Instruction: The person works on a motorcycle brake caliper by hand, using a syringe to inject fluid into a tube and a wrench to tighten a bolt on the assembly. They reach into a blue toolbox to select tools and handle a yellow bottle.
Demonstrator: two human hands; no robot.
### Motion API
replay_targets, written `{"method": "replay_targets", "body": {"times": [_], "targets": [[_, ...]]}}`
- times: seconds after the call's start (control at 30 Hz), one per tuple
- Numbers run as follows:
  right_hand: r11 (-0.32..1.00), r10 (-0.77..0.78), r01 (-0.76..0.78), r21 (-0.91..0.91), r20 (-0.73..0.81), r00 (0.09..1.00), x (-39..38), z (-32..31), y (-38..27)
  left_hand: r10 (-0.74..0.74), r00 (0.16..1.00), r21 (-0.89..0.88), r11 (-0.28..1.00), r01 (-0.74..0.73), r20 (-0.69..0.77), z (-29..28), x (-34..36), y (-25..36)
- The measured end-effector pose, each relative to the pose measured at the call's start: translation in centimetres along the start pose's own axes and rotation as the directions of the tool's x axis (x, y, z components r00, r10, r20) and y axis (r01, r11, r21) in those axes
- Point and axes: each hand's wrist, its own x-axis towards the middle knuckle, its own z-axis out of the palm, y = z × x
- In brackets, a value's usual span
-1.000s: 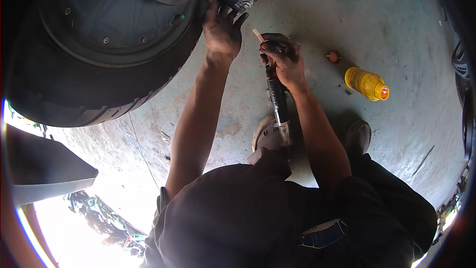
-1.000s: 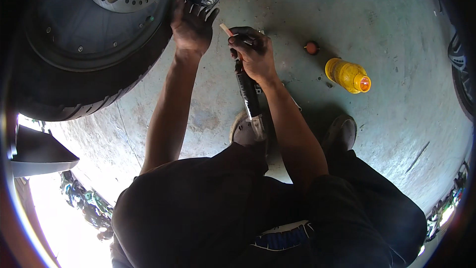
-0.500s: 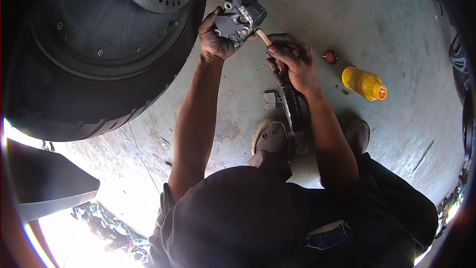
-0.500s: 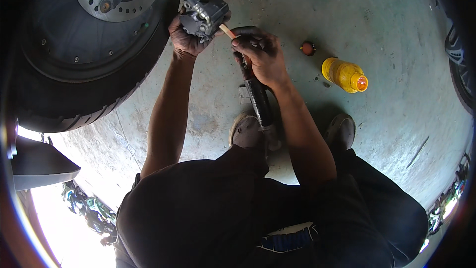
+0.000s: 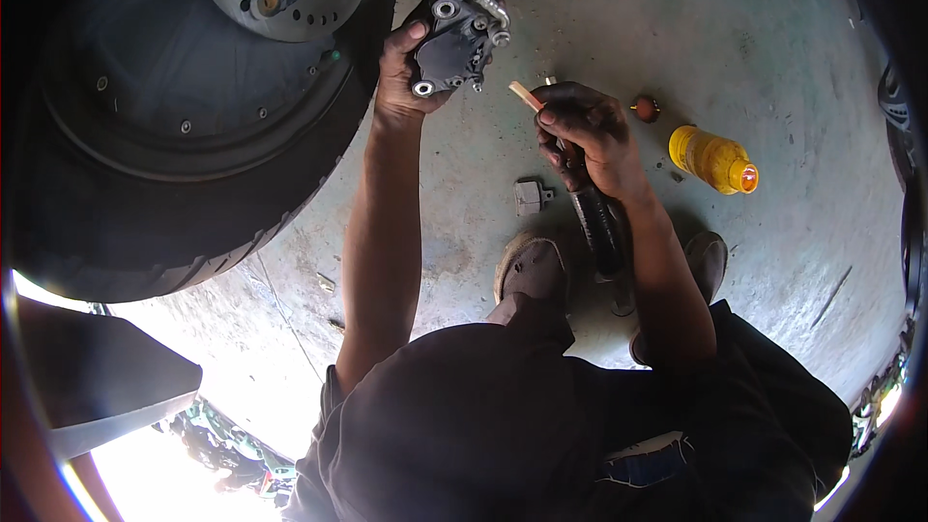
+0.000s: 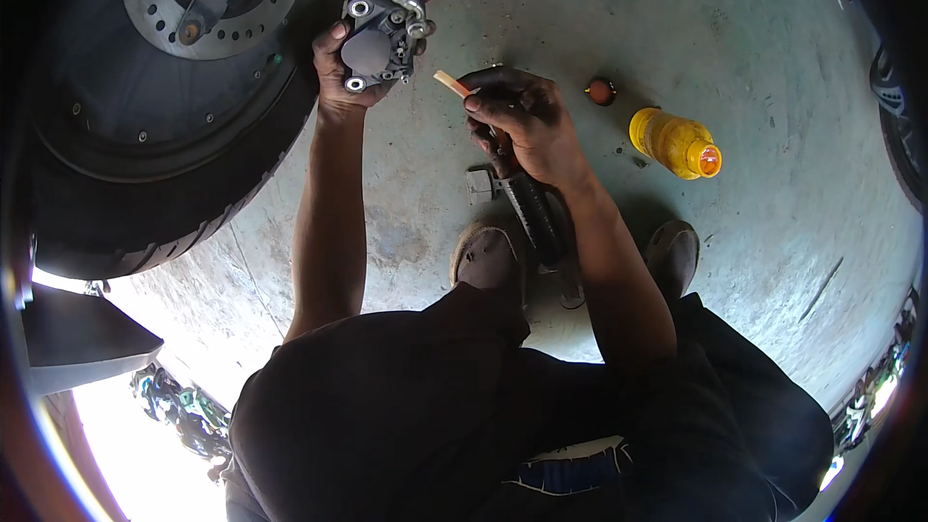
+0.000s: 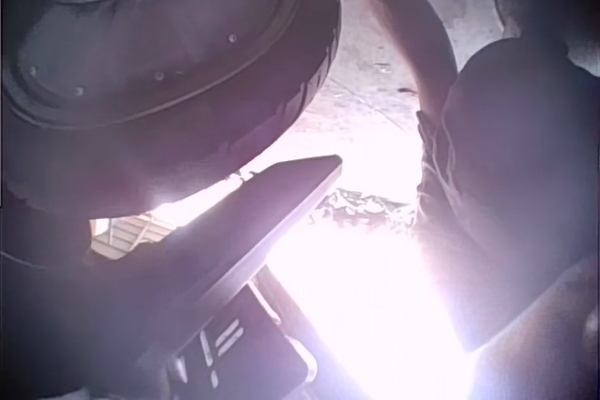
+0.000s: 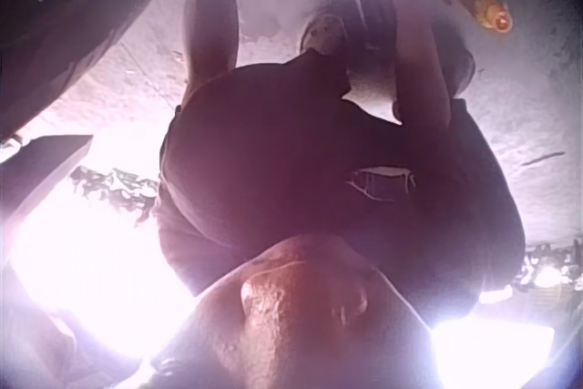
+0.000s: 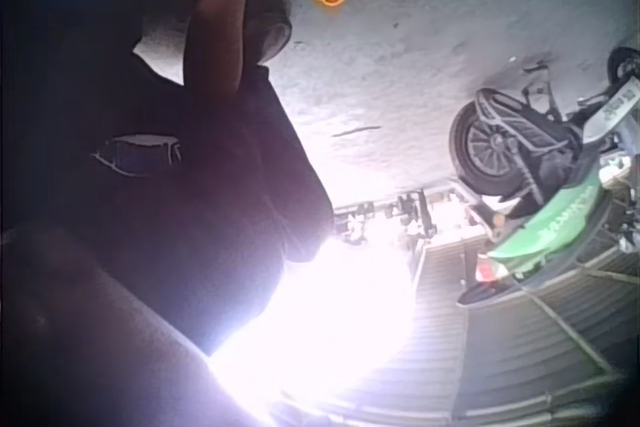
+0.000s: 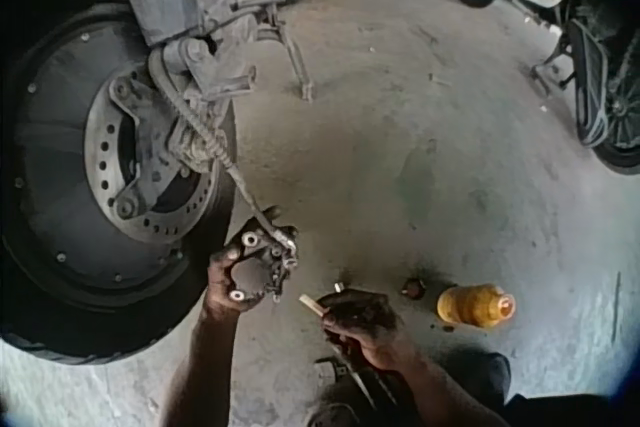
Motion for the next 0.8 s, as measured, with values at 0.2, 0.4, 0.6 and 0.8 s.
{"method": "replay_targets", "body": {"times": [0.2,0.4,0.6,0.8], "targets": [[0.999,0.032,-0.032,0.018,0.005,0.999,0.1,0.4,-0.3,0.175,0.949,0.089,0.984,-0.157,-0.261,2.7,-1.0,0.0],[1.000,-0.022,0.022,-0.019,0.007,1.000,0.3,1.2,-0.2,0.400,0.869,0.399,0.876,-0.269,-0.291,4.5,-1.3,1.2],[0.998,0.002,-0.003,-0.061,-0.014,1.000,0.5,1.8,-0.5,0.439,0.858,0.428,0.851,-0.304,-0.265,5.2,-1.5,1.5],[0.999,0.013,-0.014,-0.047,-0.026,1.000,0.6,2.2,-0.6,0.479,0.837,0.474,0.820,-0.320,-0.263,5.3,-1.7,1.6]]}}
